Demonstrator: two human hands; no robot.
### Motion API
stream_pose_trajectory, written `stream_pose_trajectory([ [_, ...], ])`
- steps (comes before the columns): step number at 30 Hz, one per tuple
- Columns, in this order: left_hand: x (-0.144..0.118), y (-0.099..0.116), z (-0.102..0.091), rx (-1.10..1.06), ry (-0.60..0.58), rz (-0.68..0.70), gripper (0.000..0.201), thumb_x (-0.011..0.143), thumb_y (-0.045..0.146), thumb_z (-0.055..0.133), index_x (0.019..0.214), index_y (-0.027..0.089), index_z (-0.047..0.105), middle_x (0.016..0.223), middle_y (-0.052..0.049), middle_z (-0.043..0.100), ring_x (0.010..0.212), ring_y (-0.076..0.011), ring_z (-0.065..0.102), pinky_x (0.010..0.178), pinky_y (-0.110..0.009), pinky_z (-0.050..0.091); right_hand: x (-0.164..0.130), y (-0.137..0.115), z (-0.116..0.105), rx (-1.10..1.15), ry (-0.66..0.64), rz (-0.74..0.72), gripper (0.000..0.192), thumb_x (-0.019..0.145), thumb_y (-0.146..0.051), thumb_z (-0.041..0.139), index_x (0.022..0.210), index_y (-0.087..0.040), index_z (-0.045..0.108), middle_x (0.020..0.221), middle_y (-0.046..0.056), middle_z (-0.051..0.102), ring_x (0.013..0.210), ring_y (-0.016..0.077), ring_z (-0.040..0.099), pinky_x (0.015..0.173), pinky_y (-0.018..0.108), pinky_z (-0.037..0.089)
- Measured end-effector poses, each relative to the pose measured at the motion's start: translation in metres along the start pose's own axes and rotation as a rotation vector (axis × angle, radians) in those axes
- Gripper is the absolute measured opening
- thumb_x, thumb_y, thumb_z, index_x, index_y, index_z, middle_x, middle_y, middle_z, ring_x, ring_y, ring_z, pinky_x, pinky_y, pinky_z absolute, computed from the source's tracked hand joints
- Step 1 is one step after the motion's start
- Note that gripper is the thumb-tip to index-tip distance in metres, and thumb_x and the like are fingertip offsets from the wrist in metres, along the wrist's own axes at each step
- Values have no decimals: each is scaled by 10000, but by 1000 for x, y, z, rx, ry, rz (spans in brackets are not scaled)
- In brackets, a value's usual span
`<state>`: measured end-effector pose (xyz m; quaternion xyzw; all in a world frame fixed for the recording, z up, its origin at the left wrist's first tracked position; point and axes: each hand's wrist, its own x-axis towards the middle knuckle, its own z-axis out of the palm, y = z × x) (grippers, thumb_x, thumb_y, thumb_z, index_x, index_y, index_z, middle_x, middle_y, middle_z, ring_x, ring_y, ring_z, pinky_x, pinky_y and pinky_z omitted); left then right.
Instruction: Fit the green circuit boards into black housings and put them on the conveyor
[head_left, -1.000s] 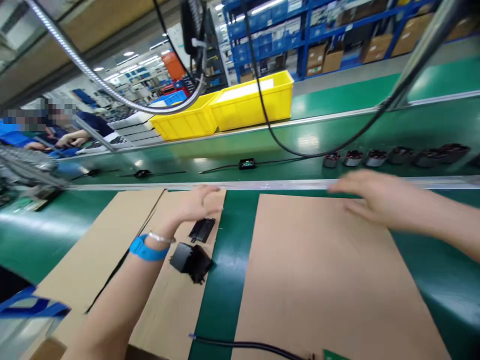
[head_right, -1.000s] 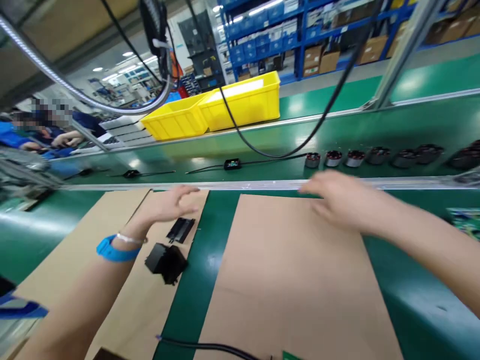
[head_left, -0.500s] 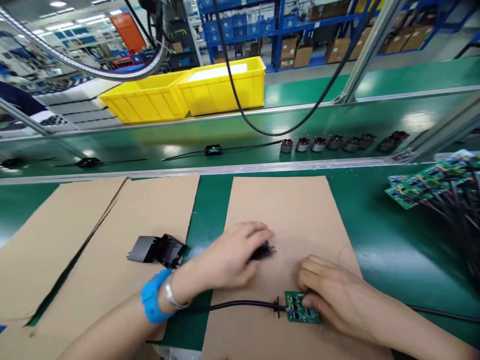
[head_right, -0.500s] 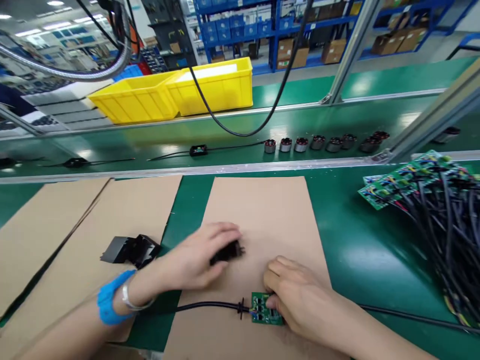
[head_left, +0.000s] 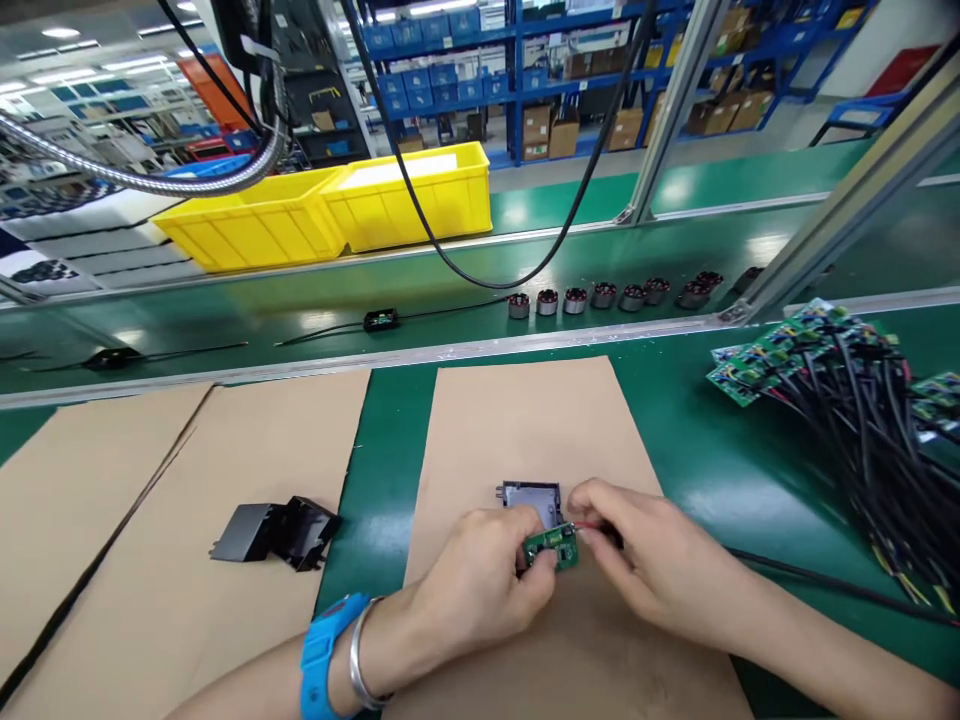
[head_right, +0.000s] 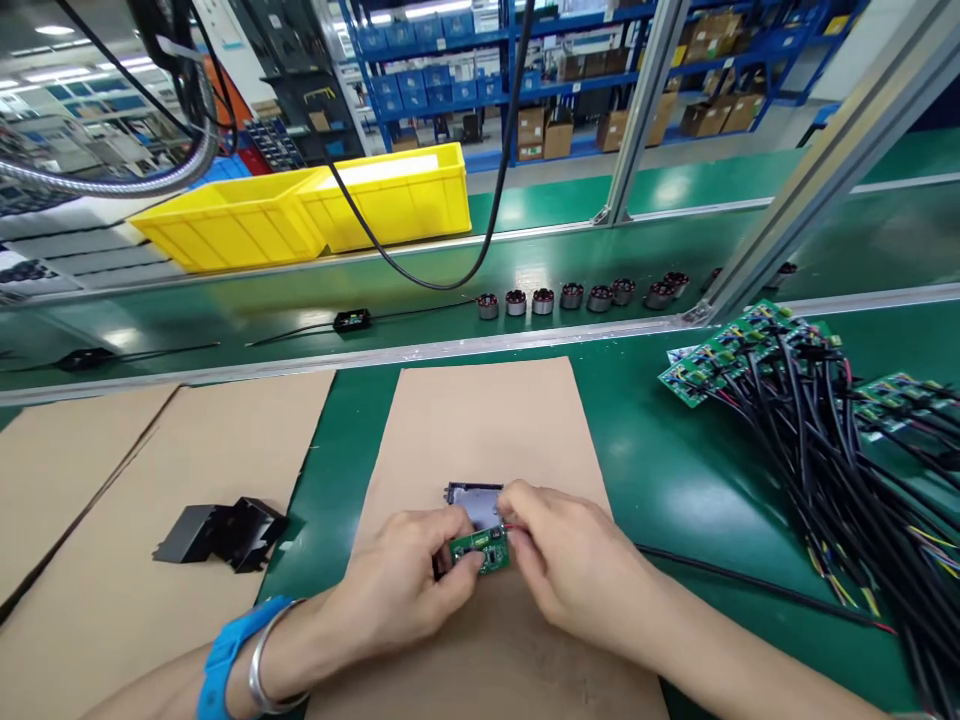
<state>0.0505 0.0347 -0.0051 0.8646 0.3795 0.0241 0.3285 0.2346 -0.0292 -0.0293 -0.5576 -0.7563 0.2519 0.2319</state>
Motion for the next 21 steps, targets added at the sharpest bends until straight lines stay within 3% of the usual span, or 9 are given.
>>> stream_pose_trajectory([
  [4,10,-2,-11,-14,12,-3,47,752,159,512,729,199,522,655,11,604,553,-125,513,520,-242,344,15,-23,10,-449,33,-109,305,735,-26,454,995,-168,526,814,77,575,727,241,542,552,310,343],
  [7,12,-9,-30,4,-42,-53,83,812,220,496,744,203,540,642,20,587,570,-130,514,526,-241,355,28,-21,5,-487,10,-187,374,751,-42,485,1090,-191,538,829,63,571,720,214,533,525,291,294],
  [10,11,-20,-44,54,-60,-56,273,842,406,564,1032,212,588,824,-7,643,702,-166,590,612,-271,427,39,-3,-2,-419,-12,-212,299,862,-95,465,1105,-249,547,792,20,556,711,174,532,530,272,278],
  [12,10,-30,-43,127,-34,-21,541,769,483,661,1215,209,523,1044,-59,628,869,-224,615,731,-329,469,45,9,-3,-356,-55,-195,251,897,-145,482,1106,-260,556,783,4,562,708,159,542,546,263,292],
  [14,10,-40,-37,189,-29,23,647,719,483,716,1269,224,495,1159,-87,577,961,-264,604,807,-379,476,49,16,-1,-304,-103,-170,234,893,-164,522,1102,-259,566,791,-5,582,716,157,557,560,260,305],
  [17,12,-51,-24,206,-48,78,570,730,419,718,1239,251,527,1147,-76,569,965,-259,609,858,-400,476,52,20,4,-286,-158,-150,227,867,-148,568,1059,-268,577,792,-17,596,717,159,566,553,261,285],
  [21,15,-55,-17,210,-45,65,514,725,389,712,1193,244,554,1129,-70,586,949,-262,617,840,-401,492,51,18,9,-393,-142,-148,139,864,-166,560,963,-262,574,794,-3,542,631,145,532,501,271,165],
])
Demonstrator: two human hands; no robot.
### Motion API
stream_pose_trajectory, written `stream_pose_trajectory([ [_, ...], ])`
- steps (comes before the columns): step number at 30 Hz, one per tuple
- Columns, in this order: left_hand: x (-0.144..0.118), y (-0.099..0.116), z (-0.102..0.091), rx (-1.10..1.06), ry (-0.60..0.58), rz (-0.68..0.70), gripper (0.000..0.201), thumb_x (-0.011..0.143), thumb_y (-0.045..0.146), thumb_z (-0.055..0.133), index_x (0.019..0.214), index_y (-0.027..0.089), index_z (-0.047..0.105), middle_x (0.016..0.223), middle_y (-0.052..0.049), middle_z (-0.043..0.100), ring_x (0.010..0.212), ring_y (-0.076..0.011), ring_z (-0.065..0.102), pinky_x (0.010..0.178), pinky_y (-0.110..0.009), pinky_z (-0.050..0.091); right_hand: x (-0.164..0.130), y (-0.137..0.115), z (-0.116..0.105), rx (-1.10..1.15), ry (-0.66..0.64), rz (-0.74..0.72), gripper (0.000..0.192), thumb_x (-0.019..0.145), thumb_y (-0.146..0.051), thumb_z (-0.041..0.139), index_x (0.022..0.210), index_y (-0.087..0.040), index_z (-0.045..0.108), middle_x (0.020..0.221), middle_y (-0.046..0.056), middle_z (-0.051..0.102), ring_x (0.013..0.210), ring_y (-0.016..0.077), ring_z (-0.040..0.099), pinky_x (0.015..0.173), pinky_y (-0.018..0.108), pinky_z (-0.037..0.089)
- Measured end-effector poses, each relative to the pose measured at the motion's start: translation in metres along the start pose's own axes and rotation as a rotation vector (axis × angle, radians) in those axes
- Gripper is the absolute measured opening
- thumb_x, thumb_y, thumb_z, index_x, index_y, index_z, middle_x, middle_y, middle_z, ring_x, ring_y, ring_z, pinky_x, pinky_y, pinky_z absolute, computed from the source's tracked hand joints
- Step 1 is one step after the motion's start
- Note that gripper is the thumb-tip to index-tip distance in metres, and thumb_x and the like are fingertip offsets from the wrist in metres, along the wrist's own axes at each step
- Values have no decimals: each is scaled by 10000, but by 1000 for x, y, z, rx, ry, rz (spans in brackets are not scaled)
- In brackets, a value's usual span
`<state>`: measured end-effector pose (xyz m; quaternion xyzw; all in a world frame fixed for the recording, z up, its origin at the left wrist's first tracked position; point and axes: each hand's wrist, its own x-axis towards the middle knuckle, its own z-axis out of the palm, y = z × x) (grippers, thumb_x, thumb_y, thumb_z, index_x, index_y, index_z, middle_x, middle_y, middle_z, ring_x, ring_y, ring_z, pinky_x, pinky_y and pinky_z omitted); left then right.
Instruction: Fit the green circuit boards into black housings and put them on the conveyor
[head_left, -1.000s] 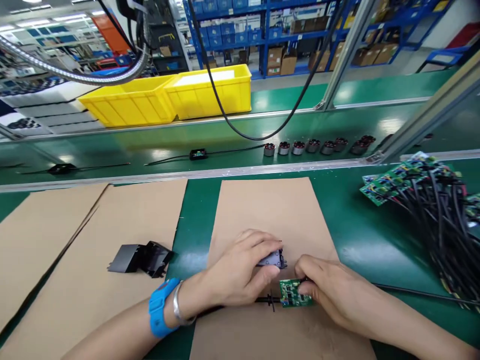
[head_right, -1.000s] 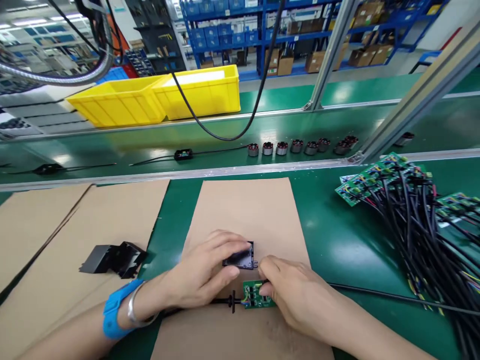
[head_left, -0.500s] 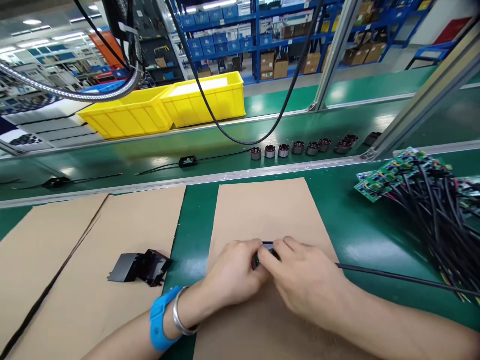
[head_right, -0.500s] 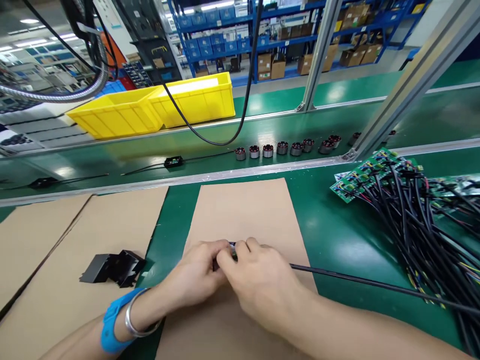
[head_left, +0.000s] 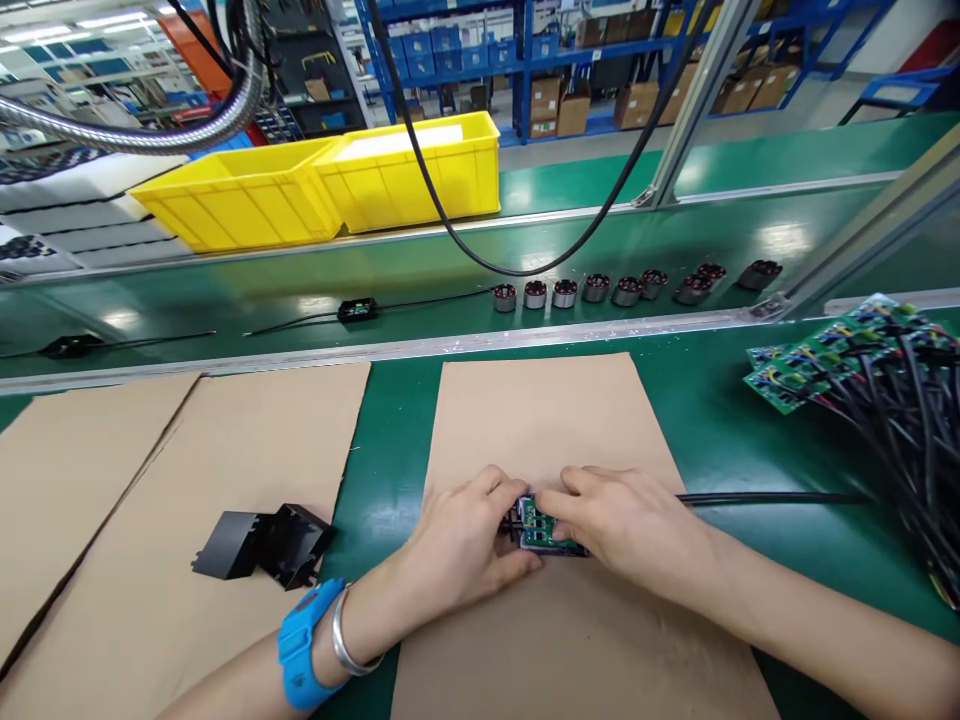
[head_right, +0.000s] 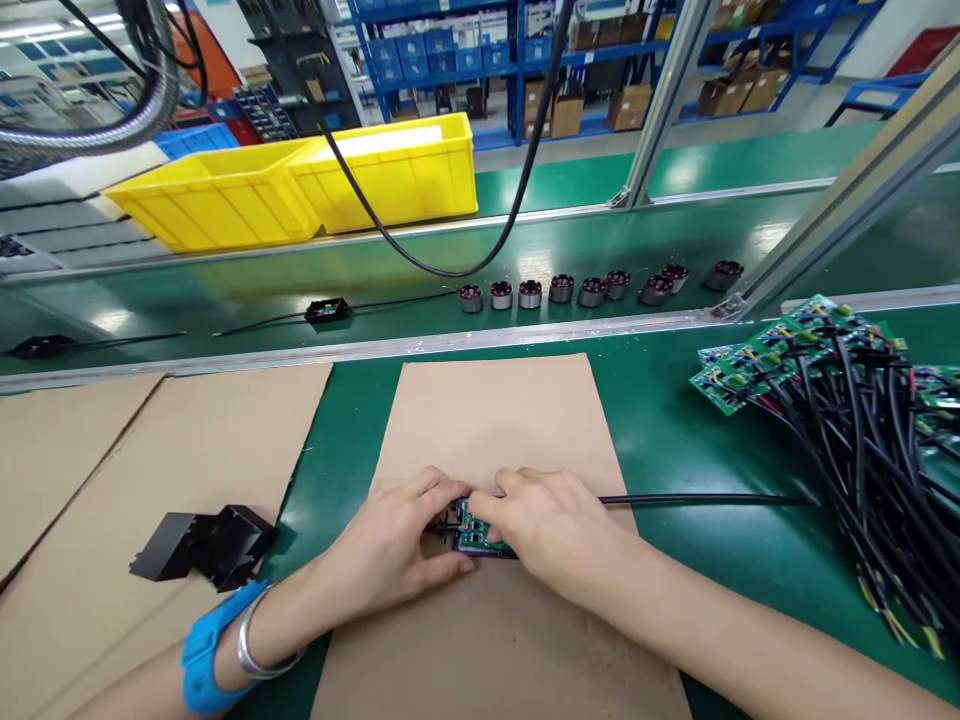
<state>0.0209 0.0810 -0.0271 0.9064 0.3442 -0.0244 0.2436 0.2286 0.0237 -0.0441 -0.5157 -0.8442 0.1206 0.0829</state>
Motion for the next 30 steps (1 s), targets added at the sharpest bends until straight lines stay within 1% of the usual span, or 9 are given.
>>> stream_pose_trajectory([
  [3,1,2,2,11,-13,-28,497,722,422,712,1162,245,563,1113,-63,597,941,-269,620,825,-412,501,1,-5,1,-68,3,0,125,864,-161,530,943,-252,566,839,22,508,590,134,511,491,284,98],
  [7,0,4,3,6,-35,-67,515,748,424,695,1207,253,539,1127,-67,590,965,-276,613,843,-437,501,5,-13,-1,-125,-40,16,254,800,-68,497,967,-245,570,844,40,508,603,145,519,475,291,77],
  [11,-1,2,-10,-122,-92,-41,578,731,387,734,1248,249,515,1193,-72,566,1048,-256,581,902,-395,480,9,-15,-4,-110,-34,6,278,769,-33,496,944,-231,583,876,67,516,717,186,533,479,282,77],
  [14,2,-2,-24,-228,-176,-66,333,799,317,665,1108,229,574,1016,-24,640,919,-195,611,801,-315,493,8,-13,-4,-44,-41,-30,286,753,2,491,897,-226,586,860,59,507,736,188,506,483,279,84],
  [17,5,-2,-29,-158,-212,-56,53,856,204,550,875,206,599,818,8,657,764,-161,613,679,-275,465,5,-9,0,-8,-21,-15,309,754,26,472,884,-229,590,849,53,495,752,186,482,484,285,90],
  [20,2,8,-21,91,-147,8,110,845,138,479,816,180,576,816,-35,649,714,-187,608,629,-302,449,2,-6,6,19,42,-10,266,801,-5,467,879,-230,585,861,50,489,767,185,464,492,295,101],
  [24,-4,27,-10,402,-92,51,191,856,114,377,866,167,560,788,-84,633,621,-224,593,522,-331,391,1,-3,10,53,72,-20,179,871,-83,474,851,-223,584,866,43,486,766,181,454,493,302,144],
  [26,-2,33,-11,396,-107,9,211,883,138,349,856,174,555,743,-75,633,592,-222,590,515,-327,373,0,-2,10,59,78,-17,167,893,-107,479,864,-226,593,872,40,489,770,179,457,498,294,176],
  [30,8,34,-17,200,-197,-146,337,962,253,274,758,189,535,621,-42,606,539,-193,560,528,-310,367,0,-2,8,37,77,-9,146,901,-133,513,908,-238,615,885,40,506,774,176,473,510,289,215],
])
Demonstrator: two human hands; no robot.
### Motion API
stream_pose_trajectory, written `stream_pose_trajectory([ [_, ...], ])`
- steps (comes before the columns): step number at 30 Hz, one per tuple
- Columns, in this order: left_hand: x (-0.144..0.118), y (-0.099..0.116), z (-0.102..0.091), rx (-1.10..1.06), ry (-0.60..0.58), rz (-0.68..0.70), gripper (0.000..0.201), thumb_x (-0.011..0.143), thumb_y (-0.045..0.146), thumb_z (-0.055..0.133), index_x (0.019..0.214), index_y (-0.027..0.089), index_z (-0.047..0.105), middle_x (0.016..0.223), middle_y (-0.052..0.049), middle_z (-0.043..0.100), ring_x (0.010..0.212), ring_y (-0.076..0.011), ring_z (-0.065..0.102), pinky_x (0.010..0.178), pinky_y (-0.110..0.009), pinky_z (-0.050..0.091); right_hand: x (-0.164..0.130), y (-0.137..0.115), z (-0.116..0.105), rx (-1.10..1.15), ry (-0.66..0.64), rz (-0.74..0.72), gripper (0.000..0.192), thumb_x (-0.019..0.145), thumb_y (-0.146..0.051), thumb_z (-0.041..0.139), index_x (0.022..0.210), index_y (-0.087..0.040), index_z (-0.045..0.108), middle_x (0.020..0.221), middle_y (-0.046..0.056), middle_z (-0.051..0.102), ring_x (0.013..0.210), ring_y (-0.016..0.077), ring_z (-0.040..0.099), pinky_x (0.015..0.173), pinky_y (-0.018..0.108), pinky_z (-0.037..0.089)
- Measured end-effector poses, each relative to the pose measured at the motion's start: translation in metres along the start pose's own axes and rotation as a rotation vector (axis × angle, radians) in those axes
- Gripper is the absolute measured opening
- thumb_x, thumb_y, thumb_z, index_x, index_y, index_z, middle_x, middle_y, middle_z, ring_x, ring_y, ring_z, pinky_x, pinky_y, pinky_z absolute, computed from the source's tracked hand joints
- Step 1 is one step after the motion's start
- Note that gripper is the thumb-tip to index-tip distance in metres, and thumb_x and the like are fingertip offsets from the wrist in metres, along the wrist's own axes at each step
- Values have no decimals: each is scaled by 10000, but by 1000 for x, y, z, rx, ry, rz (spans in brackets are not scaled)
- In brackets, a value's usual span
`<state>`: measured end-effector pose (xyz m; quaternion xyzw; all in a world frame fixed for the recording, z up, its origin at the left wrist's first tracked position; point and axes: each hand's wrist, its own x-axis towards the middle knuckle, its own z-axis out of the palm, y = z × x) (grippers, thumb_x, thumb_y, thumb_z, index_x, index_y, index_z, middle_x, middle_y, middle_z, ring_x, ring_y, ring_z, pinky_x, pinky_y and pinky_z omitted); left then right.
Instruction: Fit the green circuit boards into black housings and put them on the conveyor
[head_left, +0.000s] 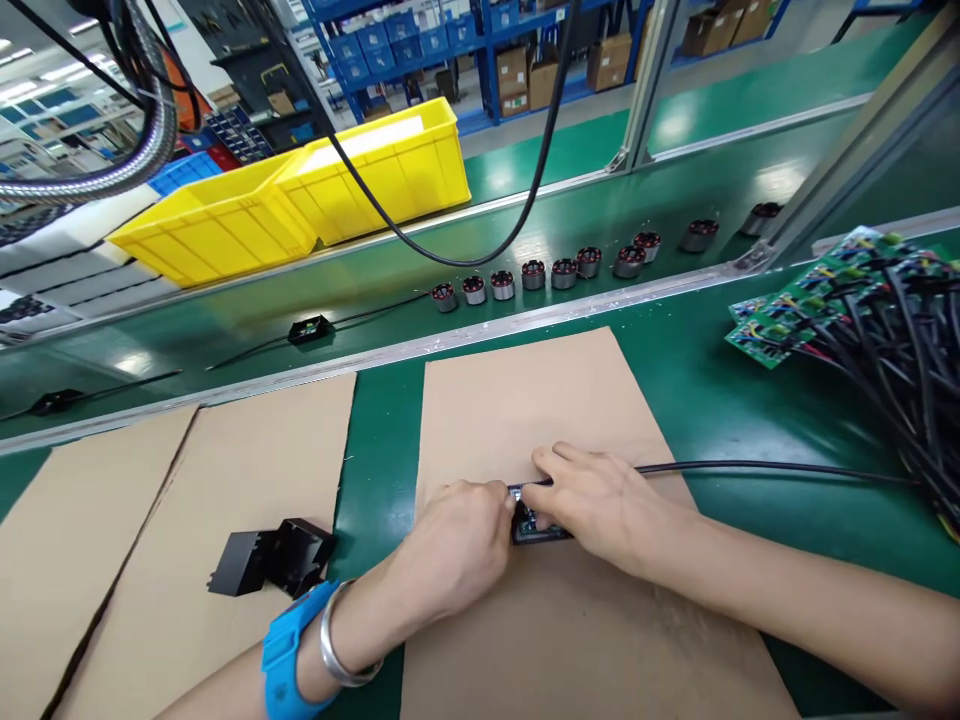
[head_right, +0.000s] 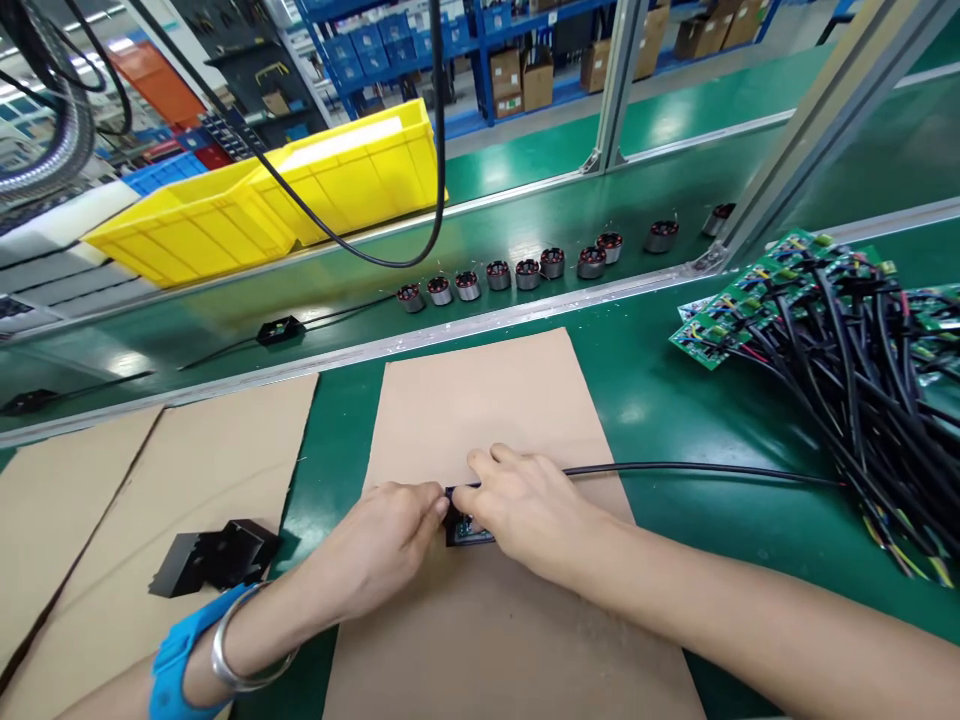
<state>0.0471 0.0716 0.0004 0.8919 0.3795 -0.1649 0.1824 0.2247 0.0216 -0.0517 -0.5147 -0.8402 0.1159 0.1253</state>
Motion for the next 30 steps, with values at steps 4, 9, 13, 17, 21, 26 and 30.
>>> stream_pose_trajectory([
  [4,5,-5,5,-72,-22,-87,384,979,270,238,752,181,535,708,-58,654,625,-183,604,600,-307,415,0,0,0,-16,-7,9,150,902,-140,520,940,-249,615,899,46,518,769,187,479,511,291,197],
  [9,4,-3,24,273,47,-71,260,903,152,308,789,174,541,672,-71,636,584,-230,601,546,-335,398,1,0,1,5,-5,28,166,880,-104,538,912,-252,607,873,39,507,742,184,463,520,291,186],
  [13,-1,2,44,409,142,-116,226,841,65,323,838,165,526,671,-94,603,564,-251,583,471,-320,331,3,1,1,23,2,22,111,871,-123,583,840,-227,608,846,45,509,815,203,467,589,300,280],
  [17,-7,4,55,403,250,-171,194,848,50,345,818,177,489,618,-54,555,523,-213,562,442,-288,292,3,3,4,32,40,-5,88,840,-141,635,793,-209,605,837,45,520,872,223,468,639,315,330],
  [21,-16,-1,46,166,331,-107,121,923,149,365,914,185,480,772,-45,581,609,-181,568,500,-279,368,5,4,5,147,45,-3,131,783,-170,709,859,-200,606,912,34,556,899,214,491,716,323,390],
  [26,-19,-17,42,-133,385,48,61,884,169,483,914,205,522,903,-25,584,840,-184,557,726,-313,456,20,0,-11,274,-39,57,197,786,-267,711,909,-167,596,929,56,616,924,217,553,763,317,438],
  [30,-14,-29,51,-117,452,193,172,889,106,441,819,183,578,814,-37,571,790,-180,498,714,-315,432,56,-8,-22,161,-349,153,391,662,-437,811,883,-164,640,865,77,667,857,254,621,683,318,467],
])
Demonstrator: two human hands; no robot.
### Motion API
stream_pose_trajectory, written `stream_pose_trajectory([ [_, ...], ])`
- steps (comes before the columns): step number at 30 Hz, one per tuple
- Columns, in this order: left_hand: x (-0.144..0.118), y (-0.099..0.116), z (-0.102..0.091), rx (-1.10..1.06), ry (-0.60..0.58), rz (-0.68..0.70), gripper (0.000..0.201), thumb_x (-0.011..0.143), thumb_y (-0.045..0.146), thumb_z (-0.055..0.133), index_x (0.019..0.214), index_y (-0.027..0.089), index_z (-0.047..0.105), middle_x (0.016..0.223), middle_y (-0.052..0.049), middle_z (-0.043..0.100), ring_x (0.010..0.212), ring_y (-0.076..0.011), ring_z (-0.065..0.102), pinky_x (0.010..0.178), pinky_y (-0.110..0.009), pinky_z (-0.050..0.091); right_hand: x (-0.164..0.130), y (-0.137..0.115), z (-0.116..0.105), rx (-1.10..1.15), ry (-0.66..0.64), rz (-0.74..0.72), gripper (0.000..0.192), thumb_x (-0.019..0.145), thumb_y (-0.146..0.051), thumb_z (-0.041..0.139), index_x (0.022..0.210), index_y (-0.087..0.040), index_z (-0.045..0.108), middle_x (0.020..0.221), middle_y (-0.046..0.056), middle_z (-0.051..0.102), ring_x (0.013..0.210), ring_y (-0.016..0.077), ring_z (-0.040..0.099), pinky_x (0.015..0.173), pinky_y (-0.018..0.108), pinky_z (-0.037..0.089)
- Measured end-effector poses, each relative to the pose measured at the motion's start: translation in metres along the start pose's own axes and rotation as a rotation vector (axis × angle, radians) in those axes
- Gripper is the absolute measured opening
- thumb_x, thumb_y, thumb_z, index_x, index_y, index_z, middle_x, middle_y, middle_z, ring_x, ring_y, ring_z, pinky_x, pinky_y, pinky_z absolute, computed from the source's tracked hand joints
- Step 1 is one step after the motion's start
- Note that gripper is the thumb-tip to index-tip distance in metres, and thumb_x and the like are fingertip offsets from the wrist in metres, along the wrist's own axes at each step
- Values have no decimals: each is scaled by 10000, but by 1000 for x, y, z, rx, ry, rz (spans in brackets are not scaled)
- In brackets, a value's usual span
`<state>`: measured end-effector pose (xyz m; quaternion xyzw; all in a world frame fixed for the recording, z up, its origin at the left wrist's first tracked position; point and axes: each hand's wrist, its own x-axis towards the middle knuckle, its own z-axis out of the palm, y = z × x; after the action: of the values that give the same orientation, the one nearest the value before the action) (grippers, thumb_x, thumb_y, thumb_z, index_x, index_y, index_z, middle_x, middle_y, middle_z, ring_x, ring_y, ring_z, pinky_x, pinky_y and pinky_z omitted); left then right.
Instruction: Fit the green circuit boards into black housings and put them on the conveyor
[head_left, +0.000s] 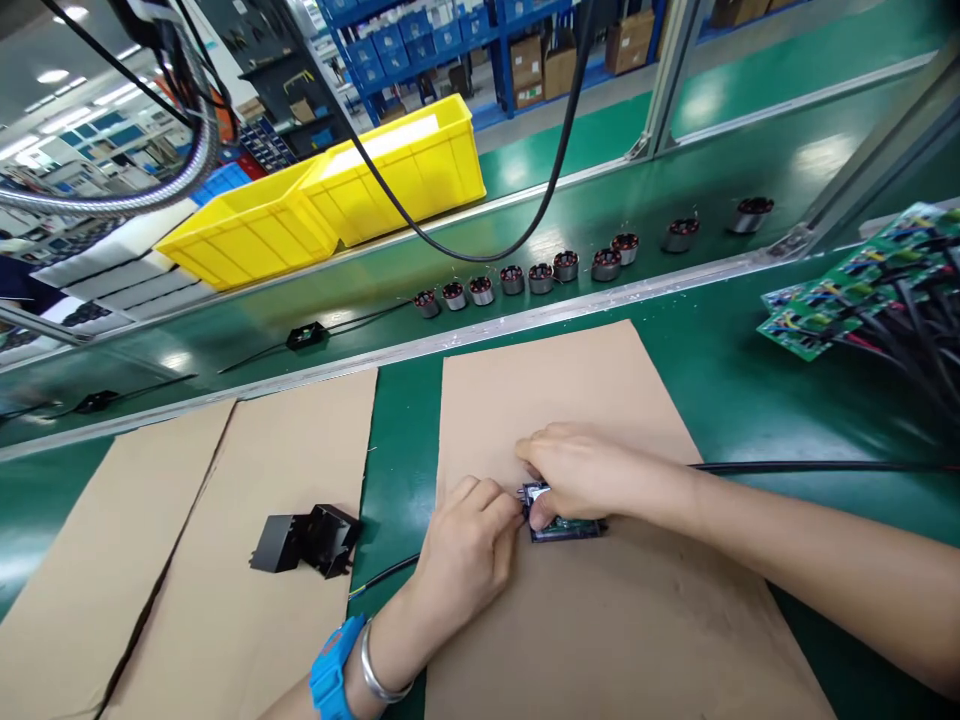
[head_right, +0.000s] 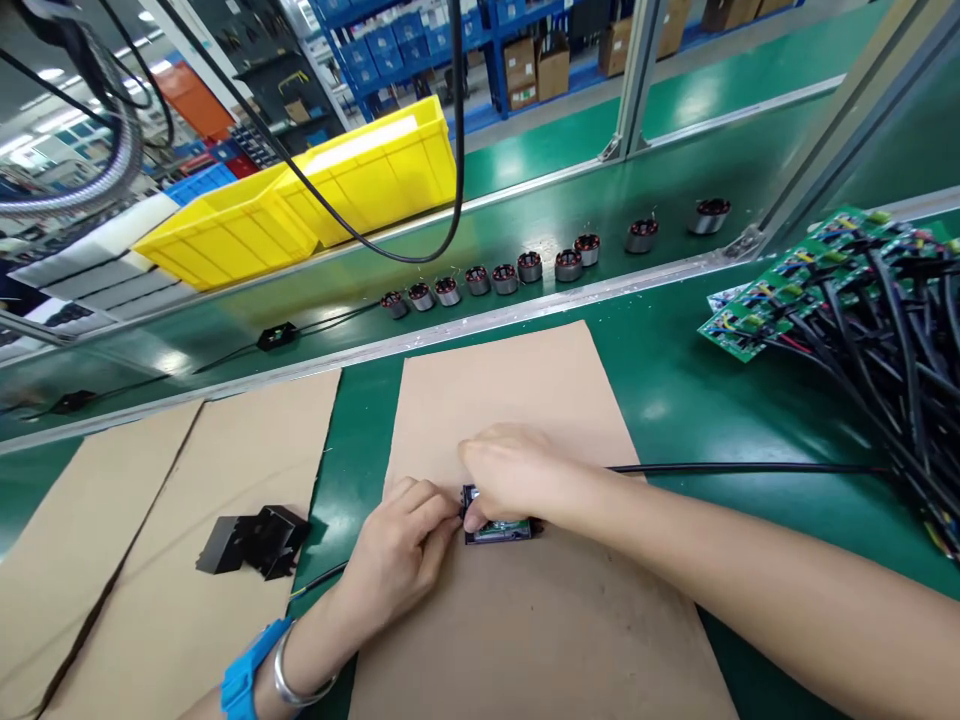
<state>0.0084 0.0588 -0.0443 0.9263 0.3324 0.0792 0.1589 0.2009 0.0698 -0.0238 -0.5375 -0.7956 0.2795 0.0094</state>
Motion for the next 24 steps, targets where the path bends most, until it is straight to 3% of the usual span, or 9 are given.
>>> stream_pose_trajectory([
  [4,4,-7,5,22,-19,85,294,776,-26,424,825,181,627,826,-46,580,768,-187,463,672,-316,412,39,-19,-12,-224,-300,-8,289,586,-384,850,722,-206,668,727,45,663,760,278,642,642,361,485],
  [8,10,-13,3,-78,-48,31,254,800,9,489,814,205,650,904,-38,594,819,-184,499,724,-322,432,51,-29,-18,-273,-355,-22,295,518,-333,884,591,-207,628,595,21,612,645,252,617,586,344,472],
  [11,12,-18,-4,-170,-66,21,141,828,82,577,774,196,641,887,-26,609,869,-177,545,781,-313,456,32,-19,-19,-218,-222,-90,260,575,-319,862,667,-191,656,679,27,643,669,224,614,571,296,436],
  [14,9,-17,-12,-138,-86,25,115,861,116,570,867,200,649,898,-24,615,877,-171,564,796,-313,473,-6,9,-14,-47,31,-220,237,719,-394,771,774,-192,659,783,26,659,749,205,610,620,282,422],
  [18,1,-1,-17,-10,26,142,231,894,131,499,1095,178,603,1028,-65,603,928,-189,545,830,-346,477,-62,47,-1,95,383,-158,218,915,-384,557,966,-186,631,946,55,648,931,211,574,798,323,430],
  [20,2,8,-14,13,-2,284,268,890,131,496,1143,159,581,1093,-74,603,981,-199,537,875,-357,465,-81,56,8,107,435,-109,189,929,-320,524,1020,-178,611,971,64,636,939,212,558,812,337,430],
  [24,9,16,-2,158,-125,451,405,900,92,442,1302,125,485,1283,-83,564,1110,-224,508,939,-392,434,-89,56,24,115,367,-87,131,911,-197,511,998,-177,607,948,53,630,918,206,551,803,339,439],
])
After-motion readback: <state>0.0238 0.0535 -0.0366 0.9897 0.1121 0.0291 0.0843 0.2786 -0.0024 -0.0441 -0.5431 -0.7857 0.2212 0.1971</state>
